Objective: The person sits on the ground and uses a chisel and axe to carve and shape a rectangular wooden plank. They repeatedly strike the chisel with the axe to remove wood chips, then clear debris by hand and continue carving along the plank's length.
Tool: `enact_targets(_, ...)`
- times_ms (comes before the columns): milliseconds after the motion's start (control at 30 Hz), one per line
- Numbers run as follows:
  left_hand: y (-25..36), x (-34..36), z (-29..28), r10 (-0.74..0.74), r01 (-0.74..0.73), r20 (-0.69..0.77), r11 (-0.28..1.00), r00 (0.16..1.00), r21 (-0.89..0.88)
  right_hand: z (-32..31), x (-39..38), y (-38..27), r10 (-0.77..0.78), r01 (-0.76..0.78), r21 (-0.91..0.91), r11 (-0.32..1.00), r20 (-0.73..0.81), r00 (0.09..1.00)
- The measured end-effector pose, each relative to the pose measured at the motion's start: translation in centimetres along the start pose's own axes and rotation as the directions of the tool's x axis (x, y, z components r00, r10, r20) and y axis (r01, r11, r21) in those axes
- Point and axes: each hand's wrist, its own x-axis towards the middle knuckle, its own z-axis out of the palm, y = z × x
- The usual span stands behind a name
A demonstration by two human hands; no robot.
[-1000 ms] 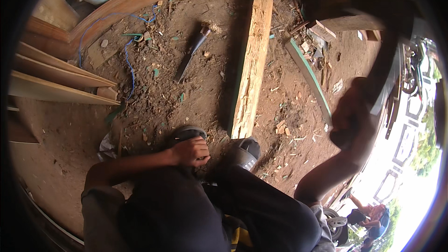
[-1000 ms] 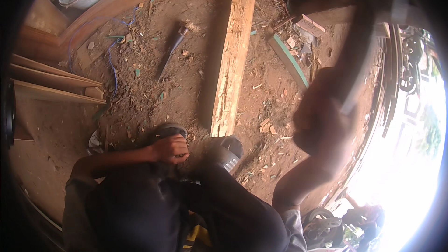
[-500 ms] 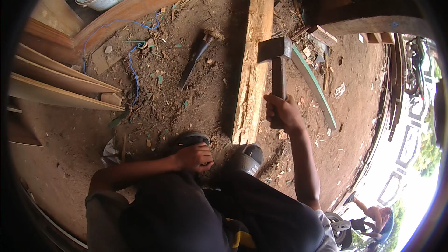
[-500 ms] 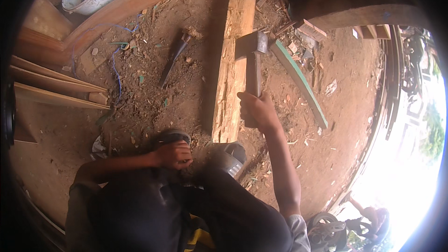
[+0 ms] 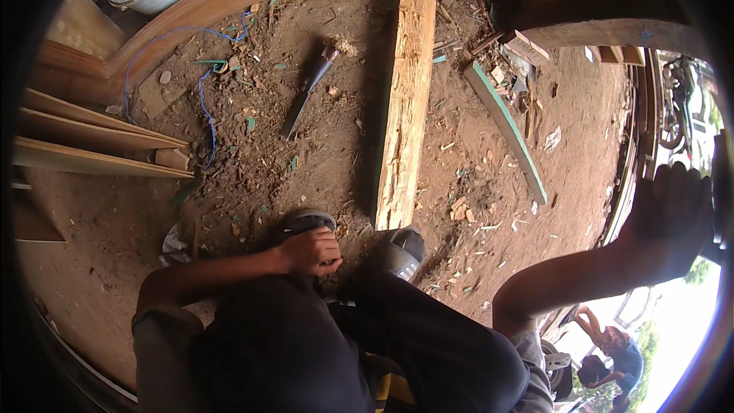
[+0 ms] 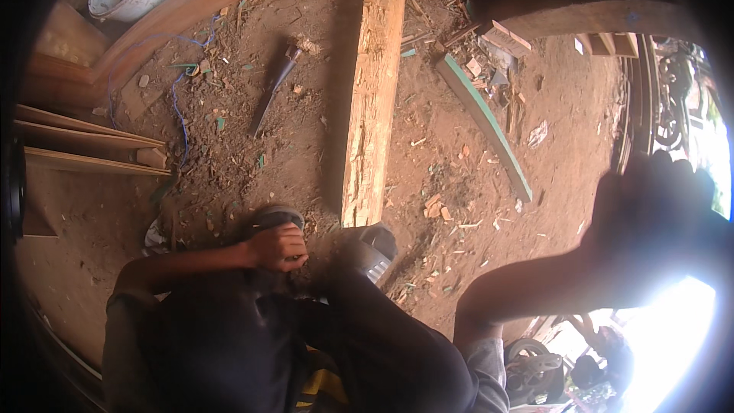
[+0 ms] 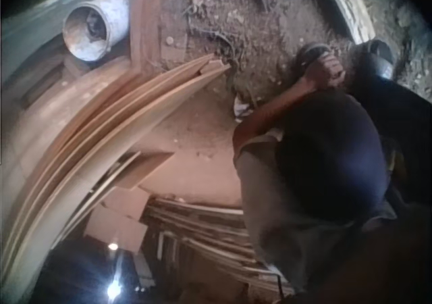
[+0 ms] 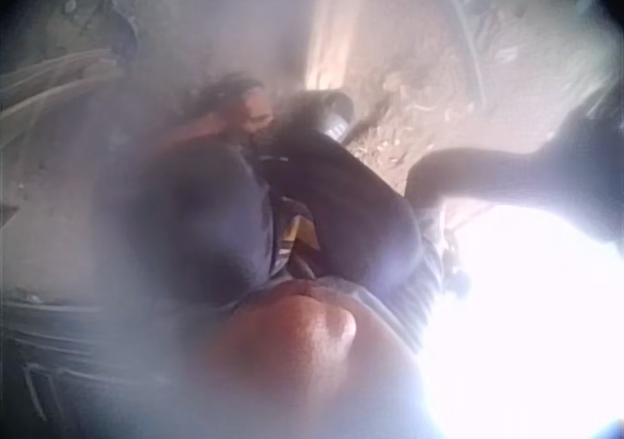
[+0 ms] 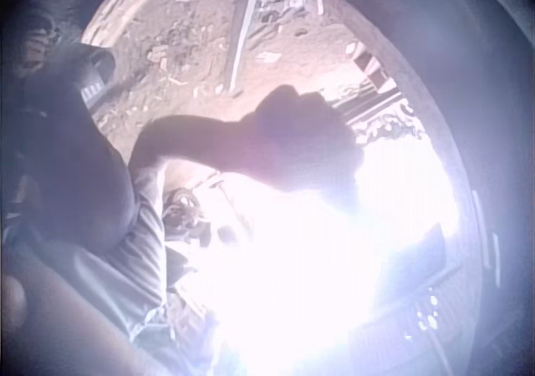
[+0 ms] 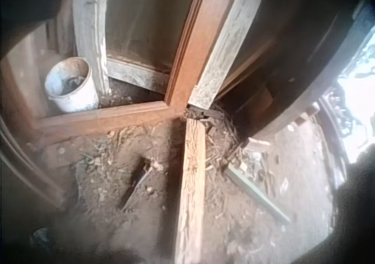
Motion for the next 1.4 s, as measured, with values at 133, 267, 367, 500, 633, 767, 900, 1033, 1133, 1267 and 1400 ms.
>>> enact_targets(133,-0.1,0.0,0.1,-0.003,0.003,0.002,1.000,1.000,0.003,4.1,-5.5,11.9,-0.110,0.113,-0.110,0.988,0.034,0.993)
enact_targets(267,0.1,-0.1,-0.1,0.016,-0.016,-0.012,1.000,1.000,0.027,4.0,-12.2,19.3,0.869,-0.677,-0.548,0.492,0.259,0.422)
enact_targets(367,0.3,-0.3,-0.2,-0.006,0.006,0.008,1.000,1.000,-0.012,2.2,-12.6,17.5,0.925,-0.856,-0.358,0.373,0.215,0.313)
enact_targets(500,0.2,-0.2,-0.1,-0.002,0.002,0.009,1.000,1.000,0.026,2.9,-10.8,10.0,0.853,-0.806,-0.286,0.518,0.235,0.465)
enact_targets(633,0.2,-0.1,-0.1,0.006,-0.006,0.007,1.000,1.000,0.017,1.9,-8.6,2.3,0.711,-0.689,-0.220,0.690,0.034,0.702)
enact_targets(767,0.1,-0.1,-0.1,0.000,0.000,0.027,1.000,1.000,0.009,-0.1,-4.5,0.2,0.423,-0.423,-0.017,0.906,0.032,0.906)
enact_targets(900,0.0,-0.1,0.1,0.009,-0.009,0.011,1.000,1.000,0.008,3.4,-2.3,5.5,-0.055,0.055,0.003,0.998,-0.082,0.995)
enact_targets(1033,0.1,-0.2,0.0,0.038,-0.037,-0.045,0.999,0.998,0.021,6.3,-7.9,16.7,0.210,-0.183,-0.288,0.940,0.067,0.975)
enact_targets(1133,0.2,-0.3,-0.2,-0.003,0.003,0.013,1.000,1.000,0.008,3.0,-11.5,22.0,0.896,-0.763,-0.489,0.422,0.095,0.435)
enact_targets(1267,0.5,-0.3,-0.1,-0.004,0.004,-0.002,1.000,1.000,0.023,-0.1,-12.4,19.9,0.935,-0.847,-0.396,0.355,0.160,0.316)
enact_targets(1400,0.3,-0.3,0.1,0.000,0.000,0.000,1.000,1.000,0.018,3.2,-11.2,11.7,0.893,-0.812,-0.374,0.448,0.146,0.425)
